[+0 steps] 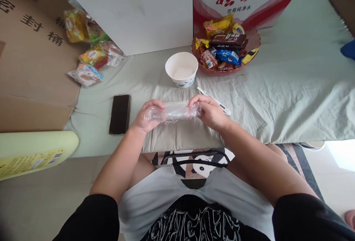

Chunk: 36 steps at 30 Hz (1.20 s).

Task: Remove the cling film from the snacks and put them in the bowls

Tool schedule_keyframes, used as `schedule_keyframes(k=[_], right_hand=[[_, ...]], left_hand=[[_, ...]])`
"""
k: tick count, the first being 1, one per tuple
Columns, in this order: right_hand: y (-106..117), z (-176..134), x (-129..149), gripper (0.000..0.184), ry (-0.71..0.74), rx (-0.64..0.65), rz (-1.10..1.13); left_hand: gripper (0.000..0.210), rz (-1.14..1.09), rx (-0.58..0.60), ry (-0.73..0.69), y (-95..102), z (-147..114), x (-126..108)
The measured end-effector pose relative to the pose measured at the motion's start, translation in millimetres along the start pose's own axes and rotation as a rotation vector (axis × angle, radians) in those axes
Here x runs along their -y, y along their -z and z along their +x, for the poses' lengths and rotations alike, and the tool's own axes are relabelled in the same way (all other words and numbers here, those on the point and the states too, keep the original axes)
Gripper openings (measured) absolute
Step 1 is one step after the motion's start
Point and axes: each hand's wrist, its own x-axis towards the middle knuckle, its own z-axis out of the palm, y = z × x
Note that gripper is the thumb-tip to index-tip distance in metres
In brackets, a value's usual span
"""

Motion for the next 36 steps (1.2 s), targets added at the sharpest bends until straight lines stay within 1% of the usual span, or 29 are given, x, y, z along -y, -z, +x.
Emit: schedule_keyframes(k=[1,3,5,6,7,8,9,10,11,12,13,14,16,18,20,21,22,23,24,25,26,27,28,29,30,32,34,35,36], right_hand=[[1,0,1,0.036,-0.001,0.008,-0.009],[4,0,2,0.044,-0.015,0.005,-0.122],[5,-1,-1,0.042,-0.028,-0.045,-0.326],[5,-2,-3,0.038,-0.023,-0.093,-0.410],[5,-3,-4,0.039,-0.007,-0.150,-0.456],[5,-5,-5,0.047,0.020,-0.214,-0.461],[5,-6,-4,0.055,0.052,-0.280,-0.440],[5,-8,-3,0.056,0.083,-0.337,-0.419],[6,-10,0,0.050,0.108,-0.376,-0.416],[5,-12,2,0.041,0.128,-0.396,-0.439],[5,-15,6,0.033,0.149,-0.400,-0.474],[4,-17,8,0.029,0.172,-0.386,-0.505],[-1,-22,12,0.027,0.219,-0.313,-0.502],[-6,-24,14,0.030,0.237,-0.203,-0.359],[-9,-24,16,0.034,0.207,-0.083,-0.137],[-9,-23,17,0.035,0.187,-0.035,-0.035],[-9,-22,19,0.036,0.172,-0.005,0.044],[-7,-20,21,0.036,0.162,0.004,0.091],[-4,-18,24,0.036,0.158,-0.009,0.114],[0,-16,26,0.036,0.155,-0.039,0.121],[3,-14,28,0.035,0.152,-0.082,0.119],[6,-12,29,0.033,0.145,-0.125,0.112],[9,-10,30,0.032,0.137,-0.160,0.103],[11,-8,31,0.030,0.129,-0.182,0.094],[13,-7,31,0.030,0.127,-0.195,0.087],[14,-5,33,0.029,0.132,-0.199,0.079],[15,-4,34,0.029,0.135,-0.199,0.068],[15,-4,35,0.030,0.134,-0.202,0.058],[16,-4,36,0.030,0.131,-0.202,0.045]], left_hand=[[0.037,-0.002,0.018,-0.015,1.4,1,0],[0.042,0.078,0.046,-0.047,4.1,2,2],[0.036,0.258,0.035,-0.083,6.3,3,7],[0.028,0.353,-0.001,-0.114,7.1,3,10],[0.022,0.436,-0.073,-0.161,7.7,3,13],[0.022,0.504,-0.184,-0.226,7.8,3,15],[0.024,0.559,-0.325,-0.308,7.0,3,17],[0.024,0.607,-0.465,-0.397,4.8,2,18],[0.020,0.657,-0.571,-0.481,0.7,1,18],[0.016,0.712,-0.616,-0.549,-5.7,-1,18],[0.014,0.766,-0.596,-0.594,-14.5,-2,17],[0.015,0.804,-0.520,-0.613,-25.5,-3,16],[0.033,0.788,-0.327,-0.582,-51.5,-4,14],[0.051,0.595,-0.141,-0.443,-75.6,-1,13],[0.055,0.331,0.011,-0.255,-89.5,6,11],[0.053,0.224,0.042,-0.181,-91.4,10,9],[0.049,0.154,0.026,-0.144,-90.0,15,4],[0.044,0.132,-0.046,-0.157,-86.1,20,-2],[0.037,0.163,-0.152,-0.222,-80.6,25,-11],[0.029,0.243,-0.273,-0.326,-74.7,30,-22],[0.020,0.367,-0.388,-0.456,-69.6,36,-36],[0.013,0.531,-0.467,-0.581,-66.3,43,-50],[0.009,0.704,-0.512,-0.675,-65.4,51,-64],[0.011,0.863,-0.514,-0.717,-67.1,61,-76],[0.017,1.004,-0.491,-0.710,-71.0,72,-85],[0.022,1.226,-0.427,-0.578,-82.7,100,-94],[0.026,1.357,-0.333,-0.300,-94.7,132,-91],[0.030,1.370,-0.257,-0.144,-99.6,146,-88],[0.033,1.359,-0.180,-0.027,-103.4,158,-85]])
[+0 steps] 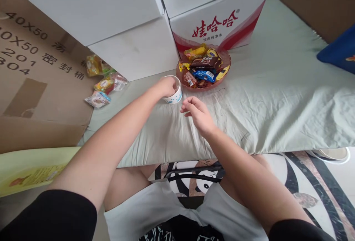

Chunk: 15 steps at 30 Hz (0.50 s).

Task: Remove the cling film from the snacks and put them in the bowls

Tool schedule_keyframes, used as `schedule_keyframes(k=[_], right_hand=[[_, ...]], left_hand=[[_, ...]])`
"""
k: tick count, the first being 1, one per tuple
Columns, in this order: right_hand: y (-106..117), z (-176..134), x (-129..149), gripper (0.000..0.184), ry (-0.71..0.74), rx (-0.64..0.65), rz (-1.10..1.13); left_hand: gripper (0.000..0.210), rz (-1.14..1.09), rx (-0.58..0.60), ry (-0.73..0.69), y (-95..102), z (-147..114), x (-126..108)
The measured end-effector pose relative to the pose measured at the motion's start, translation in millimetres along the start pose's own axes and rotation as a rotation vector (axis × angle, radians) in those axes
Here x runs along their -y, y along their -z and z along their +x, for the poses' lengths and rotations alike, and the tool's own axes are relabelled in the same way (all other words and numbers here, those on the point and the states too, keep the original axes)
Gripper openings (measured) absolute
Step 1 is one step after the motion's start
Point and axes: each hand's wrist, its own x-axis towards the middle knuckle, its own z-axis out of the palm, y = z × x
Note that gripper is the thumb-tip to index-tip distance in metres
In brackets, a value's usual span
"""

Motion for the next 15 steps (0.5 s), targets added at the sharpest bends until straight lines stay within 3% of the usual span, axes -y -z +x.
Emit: schedule_keyframes(k=[2,4,6,9,12,15], right_hand=[[2,0,1,0.031,0.001,0.008,-0.037],[4,0,2,0.029,0.008,0.014,-0.077],[6,0,3,0.028,0.022,0.006,-0.122],[8,-2,0,0.025,0.047,-0.009,-0.203],[6,-10,-10,0.021,0.094,-0.011,-0.348],[-8,-20,-28,0.018,0.165,-0.008,-0.559]], left_hand=[[0.034,-0.036,0.149,0.021,-3.3,12,-5],[0.030,-0.082,0.150,-0.026,3.7,6,-6],[0.022,-0.144,0.050,-0.099,16.4,-19,1],[0.010,-0.293,-0.156,-0.164,27.9,-80,30],[0.016,-0.682,-0.318,-0.197,16.8,-137,76],[0.037,-0.945,-0.470,-0.081,-3.7,-167,119]])
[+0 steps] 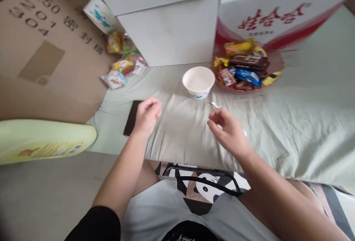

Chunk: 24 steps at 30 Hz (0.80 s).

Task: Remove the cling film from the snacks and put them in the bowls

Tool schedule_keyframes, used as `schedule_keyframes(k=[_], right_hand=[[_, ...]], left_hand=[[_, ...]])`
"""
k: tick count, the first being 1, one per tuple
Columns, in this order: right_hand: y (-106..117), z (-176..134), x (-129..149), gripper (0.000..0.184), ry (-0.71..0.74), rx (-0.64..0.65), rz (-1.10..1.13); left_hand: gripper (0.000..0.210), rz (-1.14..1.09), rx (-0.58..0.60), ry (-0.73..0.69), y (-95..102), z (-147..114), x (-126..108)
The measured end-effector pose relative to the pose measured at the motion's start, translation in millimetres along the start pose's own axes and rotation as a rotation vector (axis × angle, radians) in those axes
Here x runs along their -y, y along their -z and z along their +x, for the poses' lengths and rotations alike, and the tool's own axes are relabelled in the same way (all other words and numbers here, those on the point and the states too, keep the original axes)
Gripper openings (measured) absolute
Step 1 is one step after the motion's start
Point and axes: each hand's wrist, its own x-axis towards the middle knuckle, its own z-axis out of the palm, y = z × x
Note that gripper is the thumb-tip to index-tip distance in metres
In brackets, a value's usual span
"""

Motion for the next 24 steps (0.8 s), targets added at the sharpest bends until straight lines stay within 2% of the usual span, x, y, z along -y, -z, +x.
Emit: schedule_keyframes(k=[2,4,7,10,13,15,17,18,20,22,24], right_hand=[[-22,-4,0,0.014,0.058,0.018,-0.150],[-51,0,5,0.007,0.137,0.076,-0.264],[-112,28,21,0.002,0.289,0.193,-0.323],[-192,84,45,0.012,0.414,0.302,-0.339],[-285,152,66,0.028,0.548,0.430,-0.456],[-342,191,74,0.041,0.648,0.458,-0.597],[-386,219,76,0.050,0.667,0.439,-0.748],[-402,229,76,0.054,0.665,0.428,-0.817],[-419,238,75,0.060,0.665,0.399,-0.922],[-419,237,76,0.064,0.657,0.377,-0.975],[-405,227,80,0.063,0.616,0.377,-1.008]], left_hand=[[0.050,-0.136,-0.101,0.117,16.4,-6,14],[0.055,-0.259,-0.122,0.217,32.7,-3,17],[0.055,-0.455,-0.144,0.288,61.0,4,12],[0.055,-0.577,-0.242,0.309,89.8,9,8],[0.053,-0.616,-0.416,0.297,112.9,12,10],[0.054,-0.620,-0.503,0.305,123.2,14,13],[0.053,-0.625,-0.536,0.338,129.4,15,14],[0.053,-0.632,-0.540,0.357,131.0,15,15],[0.051,-0.656,-0.542,0.386,132.3,16,14],[0.050,-0.672,-0.539,0.386,131.7,16,14],[0.051,-0.662,-0.531,0.364,130.0,15,13]])
